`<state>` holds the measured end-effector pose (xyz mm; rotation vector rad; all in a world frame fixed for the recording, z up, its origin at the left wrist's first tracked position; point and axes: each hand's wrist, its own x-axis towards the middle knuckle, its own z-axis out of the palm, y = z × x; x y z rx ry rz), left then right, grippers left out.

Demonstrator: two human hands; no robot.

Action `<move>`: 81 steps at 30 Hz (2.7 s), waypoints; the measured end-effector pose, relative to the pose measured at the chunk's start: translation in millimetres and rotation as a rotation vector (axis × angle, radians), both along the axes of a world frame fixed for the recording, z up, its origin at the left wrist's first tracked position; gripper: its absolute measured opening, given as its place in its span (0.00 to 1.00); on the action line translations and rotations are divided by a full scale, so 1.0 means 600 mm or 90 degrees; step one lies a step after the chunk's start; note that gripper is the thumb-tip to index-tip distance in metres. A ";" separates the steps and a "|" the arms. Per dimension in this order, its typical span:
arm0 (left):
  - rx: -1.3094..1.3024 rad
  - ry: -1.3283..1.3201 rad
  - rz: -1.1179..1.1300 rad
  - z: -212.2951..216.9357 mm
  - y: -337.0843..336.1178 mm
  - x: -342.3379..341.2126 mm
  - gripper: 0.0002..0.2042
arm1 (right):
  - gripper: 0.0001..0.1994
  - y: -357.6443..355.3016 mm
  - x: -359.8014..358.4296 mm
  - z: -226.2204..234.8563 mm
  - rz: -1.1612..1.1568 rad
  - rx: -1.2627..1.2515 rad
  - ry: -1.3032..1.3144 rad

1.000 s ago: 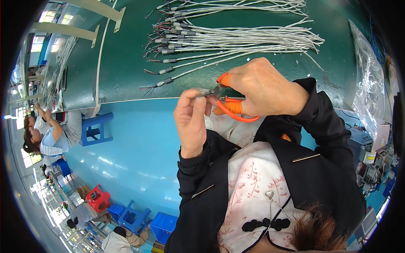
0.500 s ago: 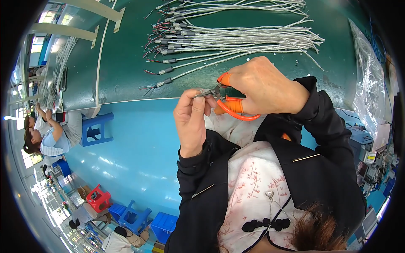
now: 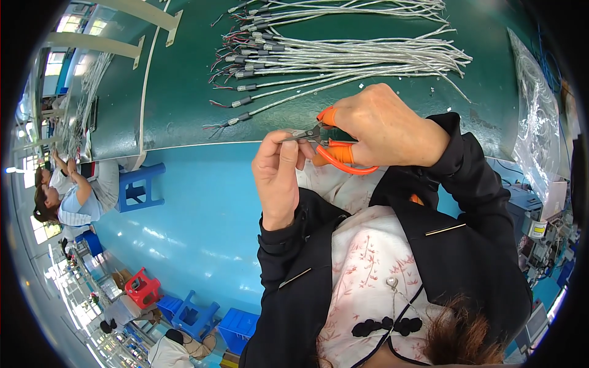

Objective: The person picks up a cable, uses shears to trim the end, and then peels back the outer casing by hand. This process is repeated with a second cable.

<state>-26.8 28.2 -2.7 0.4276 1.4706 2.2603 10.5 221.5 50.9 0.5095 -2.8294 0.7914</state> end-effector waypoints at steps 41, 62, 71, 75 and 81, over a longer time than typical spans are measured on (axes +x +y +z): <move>-0.312 0.692 0.098 0.022 0.019 0.025 0.10 | 0.07 0.029 0.018 0.019 0.082 -0.343 -0.409; -0.451 0.551 -0.037 0.035 -0.118 0.016 0.06 | 0.06 0.026 0.100 -0.027 0.204 -0.489 -0.329; -0.280 0.221 0.086 0.032 -0.078 -0.010 0.04 | 0.09 0.062 0.043 0.021 -0.178 -0.333 -0.187; -0.152 0.001 0.056 0.026 -0.045 -0.001 0.05 | 0.08 0.049 -0.007 -0.008 -0.167 -0.044 0.058; 0.082 -0.194 0.069 0.025 -0.024 0.000 0.06 | 0.11 -0.032 0.001 -0.017 -0.160 -0.598 -0.221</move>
